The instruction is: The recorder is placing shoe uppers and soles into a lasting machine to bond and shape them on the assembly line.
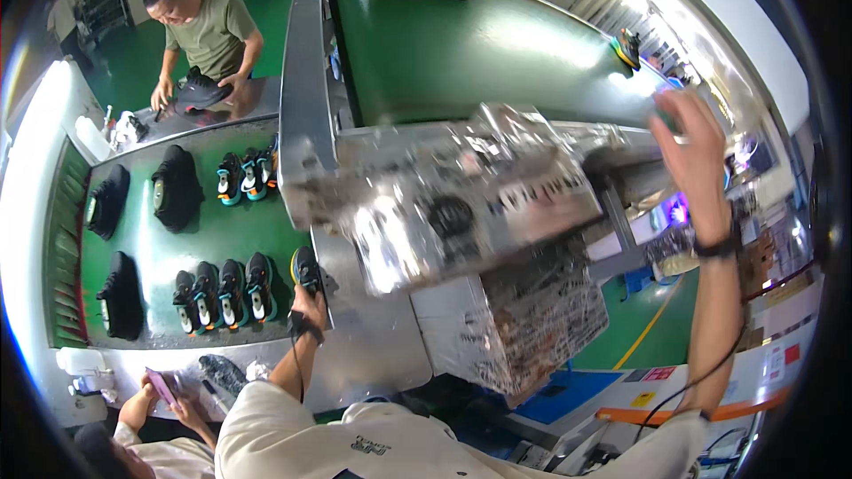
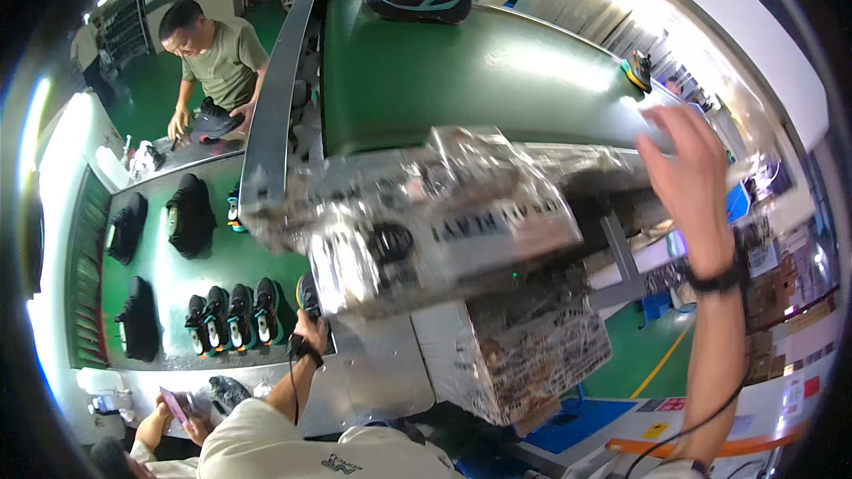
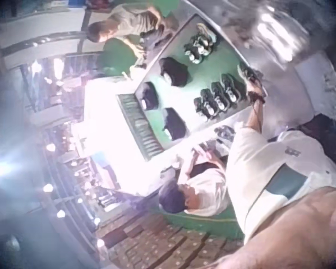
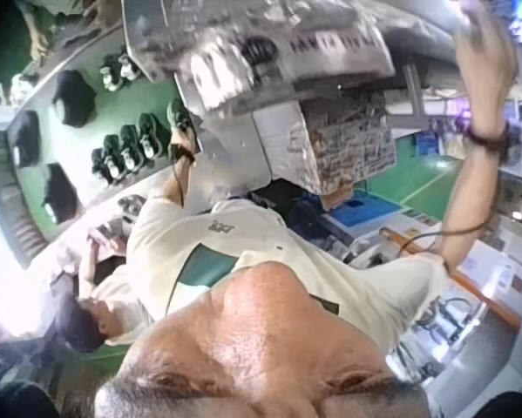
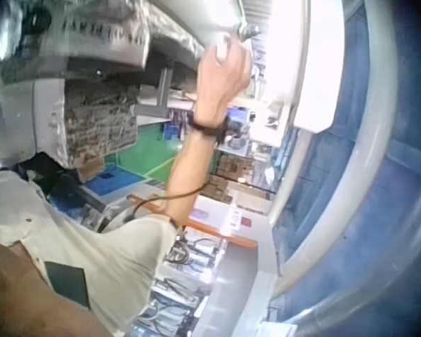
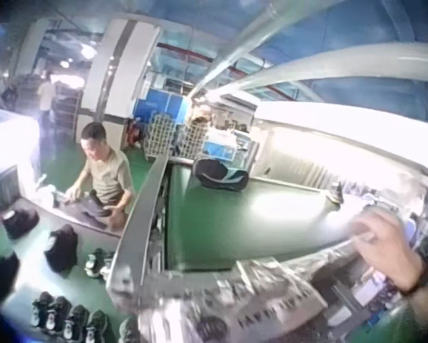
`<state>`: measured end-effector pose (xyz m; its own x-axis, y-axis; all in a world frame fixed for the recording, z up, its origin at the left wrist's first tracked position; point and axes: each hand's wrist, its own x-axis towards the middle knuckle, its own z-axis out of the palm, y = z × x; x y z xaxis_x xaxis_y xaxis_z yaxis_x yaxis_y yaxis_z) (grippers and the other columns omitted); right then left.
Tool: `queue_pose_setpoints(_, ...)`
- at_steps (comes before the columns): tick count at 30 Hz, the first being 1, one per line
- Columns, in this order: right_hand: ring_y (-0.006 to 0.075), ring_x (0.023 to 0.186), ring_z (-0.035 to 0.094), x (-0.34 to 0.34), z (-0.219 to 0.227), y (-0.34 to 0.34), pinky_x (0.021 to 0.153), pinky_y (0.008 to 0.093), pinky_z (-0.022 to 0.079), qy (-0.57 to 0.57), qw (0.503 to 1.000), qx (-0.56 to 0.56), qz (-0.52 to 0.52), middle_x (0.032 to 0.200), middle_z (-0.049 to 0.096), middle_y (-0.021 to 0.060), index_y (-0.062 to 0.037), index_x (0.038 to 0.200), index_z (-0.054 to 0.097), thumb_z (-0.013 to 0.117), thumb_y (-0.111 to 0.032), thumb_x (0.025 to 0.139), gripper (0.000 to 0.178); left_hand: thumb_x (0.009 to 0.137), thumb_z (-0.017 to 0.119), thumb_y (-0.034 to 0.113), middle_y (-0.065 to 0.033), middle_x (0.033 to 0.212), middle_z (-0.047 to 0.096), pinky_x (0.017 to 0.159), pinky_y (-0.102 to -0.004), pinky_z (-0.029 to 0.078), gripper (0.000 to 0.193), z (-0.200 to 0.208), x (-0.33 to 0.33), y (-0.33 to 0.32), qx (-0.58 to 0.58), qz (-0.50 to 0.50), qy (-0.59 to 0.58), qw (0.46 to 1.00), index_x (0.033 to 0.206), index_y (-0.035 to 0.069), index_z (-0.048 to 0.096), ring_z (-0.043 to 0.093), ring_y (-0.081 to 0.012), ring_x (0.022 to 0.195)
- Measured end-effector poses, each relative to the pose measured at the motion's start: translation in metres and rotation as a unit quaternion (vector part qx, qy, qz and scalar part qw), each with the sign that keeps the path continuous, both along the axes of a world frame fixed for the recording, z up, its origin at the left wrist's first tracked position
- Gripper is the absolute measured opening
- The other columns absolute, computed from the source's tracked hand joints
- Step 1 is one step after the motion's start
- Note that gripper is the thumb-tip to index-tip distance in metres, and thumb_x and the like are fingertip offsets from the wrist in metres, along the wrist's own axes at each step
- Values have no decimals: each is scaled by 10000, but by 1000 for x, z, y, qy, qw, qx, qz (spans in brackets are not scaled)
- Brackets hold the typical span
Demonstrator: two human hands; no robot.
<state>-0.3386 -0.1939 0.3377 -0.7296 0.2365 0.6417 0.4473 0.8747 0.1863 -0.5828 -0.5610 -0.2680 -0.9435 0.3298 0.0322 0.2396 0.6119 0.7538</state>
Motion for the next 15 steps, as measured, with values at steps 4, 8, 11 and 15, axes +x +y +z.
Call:
queue_pose_setpoints(4,368,1129,574,-179,33,53,992,437,456,-157,972,120,130,1247,594,189,-76,1346,516,693,-175,814,570,837,659,178,-233,844,631,699,-487,499,348,3,-5,4,35,36,-39,998,1102,24,495,631,-445,779)
queue_pose_setpoints(8,365,1218,544,-354,1,75,1020,464,453,-114,945,111,286,1321,554,236,-76,1416,453,738,-364,805,733,862,614,133,-279,1027,600,783,-516,495,357,-45,-9,-14,-86,-102,-62,989,1159,-14,483,605,-469,948)
queue_pose_setpoints(11,369,1144,599,-411,-31,78,942,506,502,-152,971,137,128,1265,594,236,-57,1364,493,710,-506,815,742,869,632,172,-238,1067,615,844,-460,501,459,-43,-11,6,173,7,-168,970,1269,-3,490,620,-382,994)
queue_pose_setpoints(15,406,881,684,-396,-33,80,756,493,563,-147,988,45,30,931,693,227,9,982,683,686,-601,785,641,914,577,255,-202,1041,629,845,-429,504,415,-46,-16,1,149,4,-191,970,1229,-9,526,621,-322,971)
